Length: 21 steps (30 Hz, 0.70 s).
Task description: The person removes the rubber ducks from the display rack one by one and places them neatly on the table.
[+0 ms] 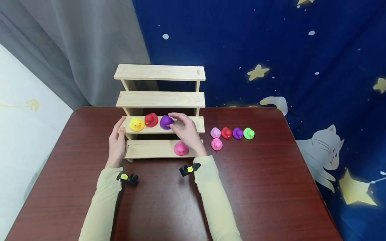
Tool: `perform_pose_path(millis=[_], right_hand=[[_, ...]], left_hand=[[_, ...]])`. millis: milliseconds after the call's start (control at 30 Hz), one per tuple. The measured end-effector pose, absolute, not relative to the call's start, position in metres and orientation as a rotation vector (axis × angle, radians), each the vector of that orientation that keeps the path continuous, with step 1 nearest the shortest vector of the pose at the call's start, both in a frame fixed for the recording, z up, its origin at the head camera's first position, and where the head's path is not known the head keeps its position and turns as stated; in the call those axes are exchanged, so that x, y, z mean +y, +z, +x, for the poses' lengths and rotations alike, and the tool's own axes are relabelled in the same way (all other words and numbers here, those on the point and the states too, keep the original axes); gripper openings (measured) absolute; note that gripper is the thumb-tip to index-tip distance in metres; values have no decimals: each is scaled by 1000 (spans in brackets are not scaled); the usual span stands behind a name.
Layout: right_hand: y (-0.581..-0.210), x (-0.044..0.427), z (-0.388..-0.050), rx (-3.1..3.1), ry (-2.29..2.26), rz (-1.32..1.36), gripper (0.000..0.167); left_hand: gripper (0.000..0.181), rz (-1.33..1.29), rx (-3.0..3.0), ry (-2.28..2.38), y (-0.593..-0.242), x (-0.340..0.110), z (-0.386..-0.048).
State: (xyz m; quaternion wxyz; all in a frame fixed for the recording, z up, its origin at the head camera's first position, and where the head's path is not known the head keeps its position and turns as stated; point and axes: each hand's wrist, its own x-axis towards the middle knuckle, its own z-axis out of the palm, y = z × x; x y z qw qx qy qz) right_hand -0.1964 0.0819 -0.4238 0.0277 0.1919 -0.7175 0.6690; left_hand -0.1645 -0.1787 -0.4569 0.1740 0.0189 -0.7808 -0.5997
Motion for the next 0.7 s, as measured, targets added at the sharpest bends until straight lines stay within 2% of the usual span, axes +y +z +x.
perform_pose_path(millis=[267,700], right_hand=[[-425,72,-199,-2319,1999,553,38],[-425,72,-196,-2311,2061,435,32]], left_hand=[[40,47,-2217,-1701,-459,-179,-164],[40,45,-2206,-1701,-457,-179,-165]])
